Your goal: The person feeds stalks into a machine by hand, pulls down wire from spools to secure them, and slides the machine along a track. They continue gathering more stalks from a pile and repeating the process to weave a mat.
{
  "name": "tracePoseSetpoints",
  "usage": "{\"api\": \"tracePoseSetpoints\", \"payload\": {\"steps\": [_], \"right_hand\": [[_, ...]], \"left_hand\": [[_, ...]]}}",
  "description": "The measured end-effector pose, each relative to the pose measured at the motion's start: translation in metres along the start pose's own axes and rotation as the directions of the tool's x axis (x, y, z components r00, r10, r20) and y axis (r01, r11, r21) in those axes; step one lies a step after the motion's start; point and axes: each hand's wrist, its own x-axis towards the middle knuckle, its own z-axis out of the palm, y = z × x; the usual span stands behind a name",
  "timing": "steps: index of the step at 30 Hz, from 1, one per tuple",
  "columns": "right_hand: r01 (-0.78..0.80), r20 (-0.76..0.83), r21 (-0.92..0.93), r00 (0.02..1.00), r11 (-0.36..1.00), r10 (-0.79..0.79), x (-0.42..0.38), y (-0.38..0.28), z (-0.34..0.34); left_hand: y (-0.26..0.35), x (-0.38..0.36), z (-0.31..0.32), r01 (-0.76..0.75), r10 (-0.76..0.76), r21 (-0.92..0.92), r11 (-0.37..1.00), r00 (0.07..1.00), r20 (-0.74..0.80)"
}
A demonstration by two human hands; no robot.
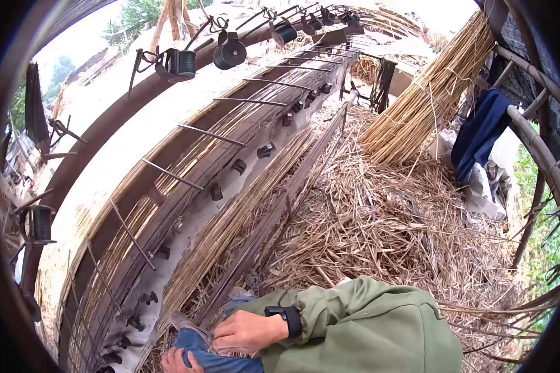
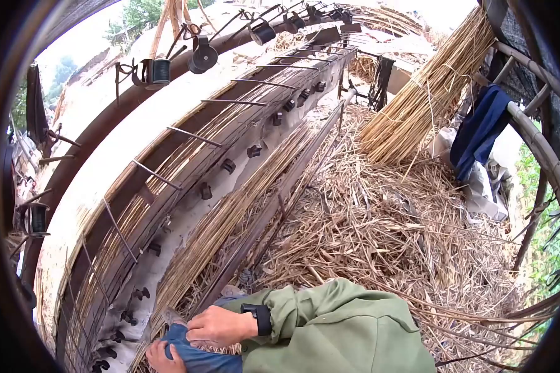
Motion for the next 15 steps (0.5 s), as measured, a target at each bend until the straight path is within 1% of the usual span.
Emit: {"api": "tracePoseSetpoints", "payload": {"steps": [3, 4, 5, 6, 7, 8, 9, 10, 11, 12, 13, 14, 15], "right_hand": [[0.076, 0.078, 0.008, 0.994, 0.997, -0.076, 0.011, -0.004, 0.007], [0.102, 0.106, -0.017, 0.989, 0.995, -0.099, 0.018, -0.005, 0.011], [0.146, 0.155, 0.009, 0.977, 0.989, -0.146, 0.027, -0.006, 0.016], [0.158, 0.184, 0.003, 0.971, 0.987, -0.156, 0.04, -0.011, 0.02], [0.186, 0.221, 0.028, 0.957, 0.982, -0.188, 0.052, -0.016, 0.025], [0.201, 0.313, 0.011, 0.93, 0.98, -0.194, 0.061, -0.019, 0.033], [0.239, 0.322, 0.006, 0.919, 0.971, -0.228, 0.072, -0.022, 0.045], [0.218, 0.368, 0.082, 0.9, 0.972, -0.233, 0.078, -0.018, 0.059], [0.26, 0.405, 0.085, 0.873, 0.962, -0.272, 0.082, -0.022, 0.072], [0.271, 0.452, 0.101, 0.845, 0.957, -0.287, 0.09, -0.025, 0.085], [0.273, 0.475, 0.135, 0.826, 0.953, -0.304, 0.092, -0.028, 0.099], [0.274, 0.526, 0.175, 0.786, 0.946, -0.326, 0.094, -0.03, 0.112], [0.271, 0.567, 0.188, 0.755, 0.944, -0.33, 0.097, -0.031, 0.126]], "left_hand": [[-0.011, -0.006, 0.01, -0.034, 0.027, -0.062, 0.997, 0.992, -0.122], [-0.018, -0.011, 0.02, -0.028, 0.008, -0.176, 0.984, 0.993, -0.118], [-0.027, -0.023, 0.032, 0.03, -0.062, -0.266, 0.963, 0.992, -0.112], [-0.02, -0.021, 0.025, 0.117, -0.206, -0.393, 0.912, 0.96, -0.191], [-0.023, -0.026, 0.022, 0.137, -0.305, -0.513, 0.847, 0.917, -0.258], [-0.027, -0.034, 0.016, 0.19, -0.43, -0.59, 0.784, 0.853, -0.296], [-0.036, -0.05, 0.018, 0.269, -0.535, -0.632, 0.727, 0.798, -0.276], [-0.047, -0.066, 0.019, 0.302, -0.571, -0.613, 0.73, 0.761, -0.306], [-0.056, -0.093, 0.021, 0.335, -0.631, -0.644, 0.688, 0.714, -0.302], [-0.067, -0.123, 0.028, 0.416, -0.711, -0.654, 0.631, 0.647, -0.275], [-0.075, -0.157, 0.03, 0.516, -0.799, -0.655, 0.551, 0.552, -0.238], [-0.083, -0.193, 0.029, 0.606, -0.878, -0.663, 0.44, 0.445, -0.176], [-0.095, -0.236, 0.038, 0.614, -0.946, -0.734, 0.29, 0.3, -0.123]]}}
